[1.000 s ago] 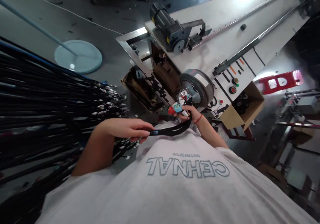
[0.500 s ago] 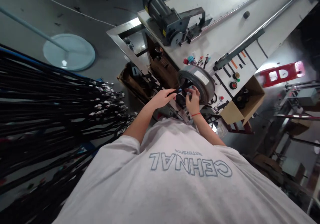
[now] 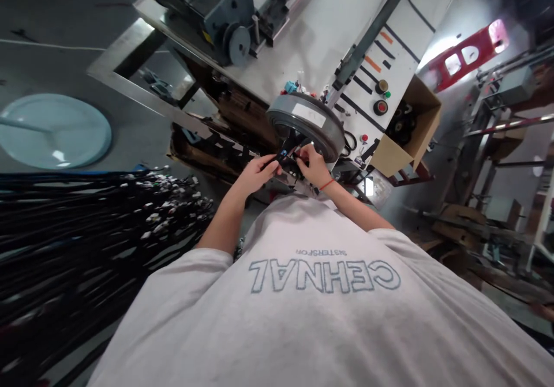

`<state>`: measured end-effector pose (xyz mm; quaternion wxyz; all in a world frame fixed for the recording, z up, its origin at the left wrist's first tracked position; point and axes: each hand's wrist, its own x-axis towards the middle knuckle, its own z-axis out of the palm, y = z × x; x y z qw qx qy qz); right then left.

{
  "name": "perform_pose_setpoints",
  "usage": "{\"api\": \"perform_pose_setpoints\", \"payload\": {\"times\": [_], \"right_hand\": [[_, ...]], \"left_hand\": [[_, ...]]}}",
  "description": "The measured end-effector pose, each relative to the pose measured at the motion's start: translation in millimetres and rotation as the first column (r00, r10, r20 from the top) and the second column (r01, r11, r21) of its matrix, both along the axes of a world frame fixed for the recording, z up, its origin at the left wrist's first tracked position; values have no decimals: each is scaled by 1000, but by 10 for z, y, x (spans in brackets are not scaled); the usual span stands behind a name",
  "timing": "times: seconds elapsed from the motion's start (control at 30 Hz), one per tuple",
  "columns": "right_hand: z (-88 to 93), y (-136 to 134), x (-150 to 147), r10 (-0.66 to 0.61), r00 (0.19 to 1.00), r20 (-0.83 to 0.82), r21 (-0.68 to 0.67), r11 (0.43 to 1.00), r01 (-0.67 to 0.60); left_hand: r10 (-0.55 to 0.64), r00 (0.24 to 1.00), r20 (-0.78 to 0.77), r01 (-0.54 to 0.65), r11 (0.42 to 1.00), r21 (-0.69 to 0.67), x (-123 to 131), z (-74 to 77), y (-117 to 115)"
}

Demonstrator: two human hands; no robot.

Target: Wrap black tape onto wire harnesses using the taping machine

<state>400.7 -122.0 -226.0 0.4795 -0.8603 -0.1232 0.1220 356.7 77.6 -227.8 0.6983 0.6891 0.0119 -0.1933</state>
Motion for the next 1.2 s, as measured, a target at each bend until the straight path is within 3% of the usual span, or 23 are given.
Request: {"api": "perform_pose_setpoints", "payload": {"times": [0.2,0.37,0.5,0.77,0.9,1.0,1.1,1.2], "right_hand": [[141,33,-13,-35,997,64,28,999,33],[329,17,-73,-81,978,190,171,984,48],[335,130,67,-35,984,173,186,982,2],[248,165,149,-19,997,81,213,977,1],[197,220,312,189,969,158,94,974,-205],[212,249,420,386,891,238,-19,919,-393],[246,180,421,386,869,310,-115,922,-368],[208,130,422,366,882,299,-197,927,-318]], "left_hand": [[32,997,71,-41,992,122,-21,-273,-163],[18,995,96,-27,995,96,-16,-346,-208],[9,994,109,-21,994,108,-3,-333,-217],[-24,984,174,-14,977,214,-171,-134,-102],[-6,984,178,-41,965,260,-162,-191,-146],[32,986,164,-74,962,262,-125,-236,-176],[27,982,189,-82,954,289,-129,-185,-219],[23,963,268,-133,908,398,-193,-60,-302]]}}
